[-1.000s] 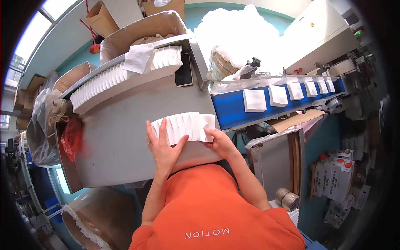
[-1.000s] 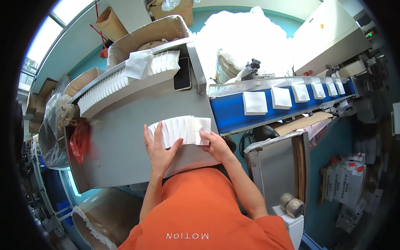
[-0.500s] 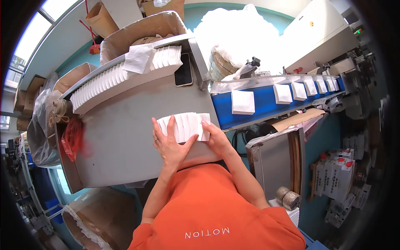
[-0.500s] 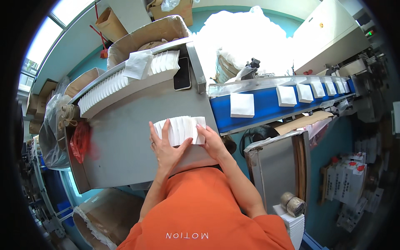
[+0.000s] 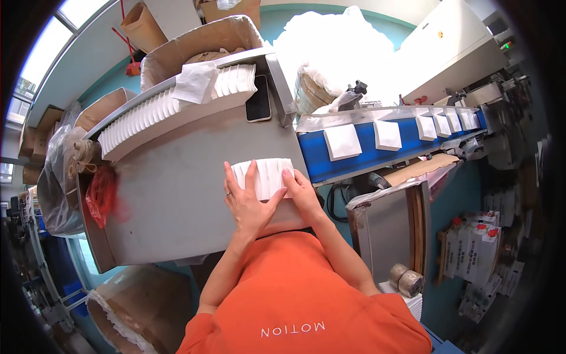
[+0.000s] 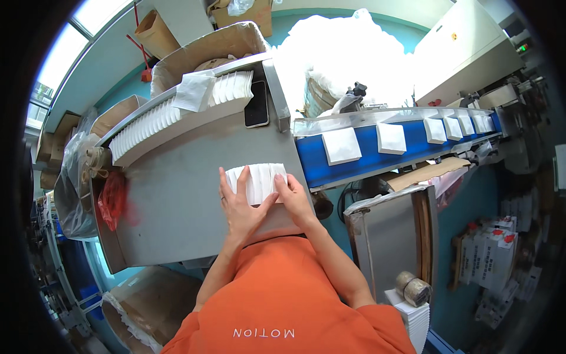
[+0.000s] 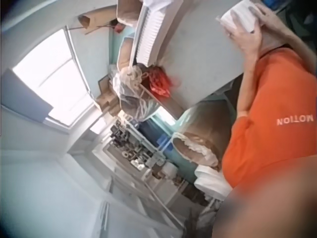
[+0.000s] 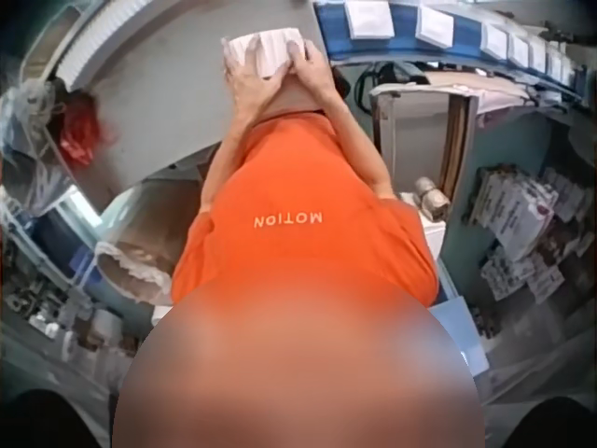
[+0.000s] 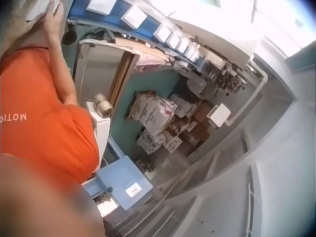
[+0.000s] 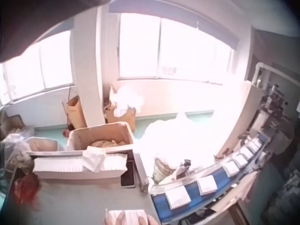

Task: Inspecting, counting, and organizing stacks of folded paper before loading them into a processing machine.

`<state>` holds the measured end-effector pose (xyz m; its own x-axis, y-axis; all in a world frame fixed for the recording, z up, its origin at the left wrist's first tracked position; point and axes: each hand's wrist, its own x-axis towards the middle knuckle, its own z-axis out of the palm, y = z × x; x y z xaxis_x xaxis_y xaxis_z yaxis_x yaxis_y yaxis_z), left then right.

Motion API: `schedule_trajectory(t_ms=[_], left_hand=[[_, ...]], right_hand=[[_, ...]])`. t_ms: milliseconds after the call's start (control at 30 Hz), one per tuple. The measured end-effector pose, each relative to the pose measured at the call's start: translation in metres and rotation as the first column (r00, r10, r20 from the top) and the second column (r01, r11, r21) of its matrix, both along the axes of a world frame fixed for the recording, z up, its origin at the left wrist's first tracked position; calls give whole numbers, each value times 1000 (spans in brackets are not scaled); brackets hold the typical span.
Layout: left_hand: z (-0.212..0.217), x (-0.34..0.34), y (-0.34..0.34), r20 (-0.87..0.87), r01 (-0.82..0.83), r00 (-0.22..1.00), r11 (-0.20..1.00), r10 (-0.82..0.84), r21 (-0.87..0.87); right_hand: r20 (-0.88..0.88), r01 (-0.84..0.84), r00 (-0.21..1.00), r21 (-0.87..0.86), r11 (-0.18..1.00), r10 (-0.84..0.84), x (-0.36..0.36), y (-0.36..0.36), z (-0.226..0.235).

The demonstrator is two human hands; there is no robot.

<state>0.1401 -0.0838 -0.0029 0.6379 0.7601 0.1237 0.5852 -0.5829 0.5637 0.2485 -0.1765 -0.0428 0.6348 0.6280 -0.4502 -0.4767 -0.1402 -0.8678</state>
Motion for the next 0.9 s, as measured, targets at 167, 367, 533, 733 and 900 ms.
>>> schedule_trajectory(t_ms=[167, 367, 533, 733, 900], left_hand=[[-3, -1, 5, -6, 19, 1000, 999, -19, -26], [-7, 2, 0, 47, 52, 998, 996, -49, -68], [-8, 0, 9, 36, -11, 999, 999, 12, -31], [-20, -2, 13, 203, 111, 975, 987, -86, -118], [-12, 6, 2, 198, 115, 975, 992, -101, -59]], right_hand=[[87, -44, 995, -48, 998, 48, 3, -14, 0], [212, -33, 976, -102, 994, 54, 9, 0, 0], [-254, -108, 964, -98, 989, 80, 11, -19, -10], [-214, 207, 957, 27, 978, -196, 28, -22, -22], [155, -13, 988, -96, 995, 28, 4, 2, -1]])
